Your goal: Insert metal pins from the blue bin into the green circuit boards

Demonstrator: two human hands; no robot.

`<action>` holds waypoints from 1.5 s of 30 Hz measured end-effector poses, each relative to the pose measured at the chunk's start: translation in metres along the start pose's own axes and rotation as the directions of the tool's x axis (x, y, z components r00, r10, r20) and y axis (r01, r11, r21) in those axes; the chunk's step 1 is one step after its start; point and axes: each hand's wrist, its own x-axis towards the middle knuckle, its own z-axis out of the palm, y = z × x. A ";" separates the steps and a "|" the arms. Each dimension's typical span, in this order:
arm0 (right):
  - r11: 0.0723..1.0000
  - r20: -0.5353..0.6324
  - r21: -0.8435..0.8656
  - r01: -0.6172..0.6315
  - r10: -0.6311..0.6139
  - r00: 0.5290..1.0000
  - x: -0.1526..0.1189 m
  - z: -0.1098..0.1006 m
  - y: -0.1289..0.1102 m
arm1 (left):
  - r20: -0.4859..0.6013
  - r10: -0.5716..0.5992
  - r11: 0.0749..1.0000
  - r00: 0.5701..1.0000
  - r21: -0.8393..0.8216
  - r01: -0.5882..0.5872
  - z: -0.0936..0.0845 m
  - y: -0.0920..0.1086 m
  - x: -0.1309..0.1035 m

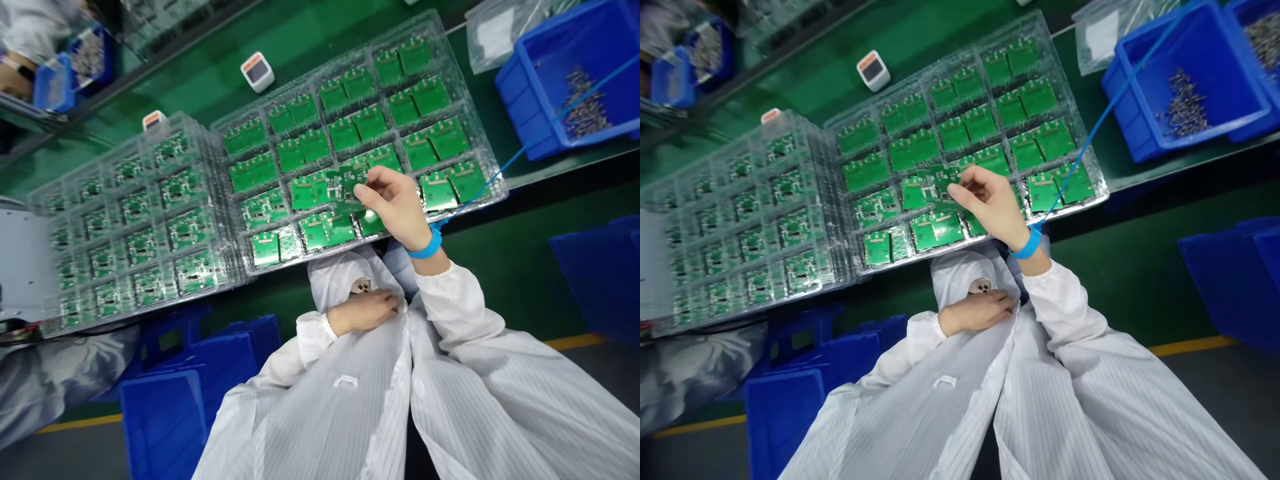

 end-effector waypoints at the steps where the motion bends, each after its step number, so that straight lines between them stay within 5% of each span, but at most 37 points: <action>1: 1.000 -0.004 0.015 0.003 -0.003 1.000 0.000 0.000 0.000 | -0.005 -0.035 0.999 0.999 -0.003 0.035 -0.002 0.000 0.001; 4: 0.999 -0.018 0.044 0.013 -0.012 1.000 0.001 0.001 -0.001 | 0.004 -0.100 0.995 0.995 -0.021 0.100 -0.010 -0.001 0.004; 7: 0.999 -0.018 0.042 0.026 -0.025 1.000 0.000 0.001 -0.005 | 0.035 -0.025 0.992 0.999 -0.119 0.029 -0.029 -0.006 0.002; 9: 0.999 -0.014 0.040 0.026 -0.026 1.000 0.000 0.000 -0.006 | -0.060 0.049 0.950 0.997 -0.305 -0.065 -0.048 -0.007 -0.006; 11: 0.999 -0.023 0.041 0.028 -0.027 0.999 0.000 0.000 -0.005 | -0.299 0.056 0.841 0.953 -0.499 -0.206 -0.070 -0.006 -0.019; 12: 0.999 -0.034 0.038 0.030 -0.028 0.999 0.000 0.000 -0.004 | -0.456 0.017 0.784 0.890 -0.546 -0.295 -0.081 -0.005 -0.026; 13: 0.999 -0.047 0.034 0.030 -0.029 0.998 0.000 0.000 -0.003 | -0.622 -0.050 0.743 0.781 -0.546 -0.387 -0.091 -0.005 -0.034; 15: 0.999 -0.079 0.035 0.028 -0.025 0.997 0.001 0.001 0.002 | -0.874 -0.227 0.732 0.431 -0.444 -0.517 -0.110 -0.006 -0.047; 17: 0.998 -0.106 0.059 0.023 -0.017 0.994 0.002 0.002 0.006 | -0.934 -0.351 0.790 0.073 -0.337 -0.512 -0.126 -0.013 -0.056; 18: 0.997 -0.108 0.075 0.020 -0.011 0.994 0.002 0.002 0.007 | -0.923 -0.383 0.818 -0.024 -0.327 -0.474 -0.133 -0.018 -0.059; 19: 0.996 -0.096 0.087 0.012 -0.004 0.995 0.002 0.002 0.008 | -0.911 -0.408 0.833 -0.054 -0.347 -0.430 -0.139 -0.024 -0.061; 21: 0.996 -0.029 0.088 -0.015 0.018 0.999 0.002 0.002 0.008 | -0.895 -0.447 0.836 0.020 -0.425 -0.347 -0.146 -0.037 -0.060; 25: 0.997 0.123 0.045 -0.069 0.063 0.990 -0.001 0.000 0.005 | -0.835 -0.480 0.793 0.269 -0.544 -0.273 -0.143 -0.057 -0.047; 27: 0.997 0.148 0.011 -0.082 0.080 0.986 -0.002 0.000 0.005 | -0.806 -0.498 0.771 0.320 -0.581 -0.261 -0.137 -0.065 -0.040; 34: 0.997 0.142 -0.059 -0.059 0.067 0.988 -0.001 0.000 0.005 | -0.777 -0.550 0.733 0.306 -0.625 -0.270 -0.133 -0.078 -0.037; 39: 0.993 0.042 -0.047 0.106 -0.104 0.994 -0.005 -0.001 -0.006 | -0.773 -0.559 0.731 0.299 -0.630 -0.263 -0.134 -0.075 -0.034; 42: 0.980 -0.025 -0.074 0.183 -0.186 0.982 -0.012 -0.018 -0.015 | -0.747 -0.581 0.689 0.323 -0.663 -0.293 -0.136 -0.073 -0.035; 45: 0.959 -0.119 -0.182 0.218 -0.241 0.963 -0.015 -0.056 -0.025 | -0.733 -0.579 0.662 0.356 -0.678 -0.319 -0.140 -0.070 -0.038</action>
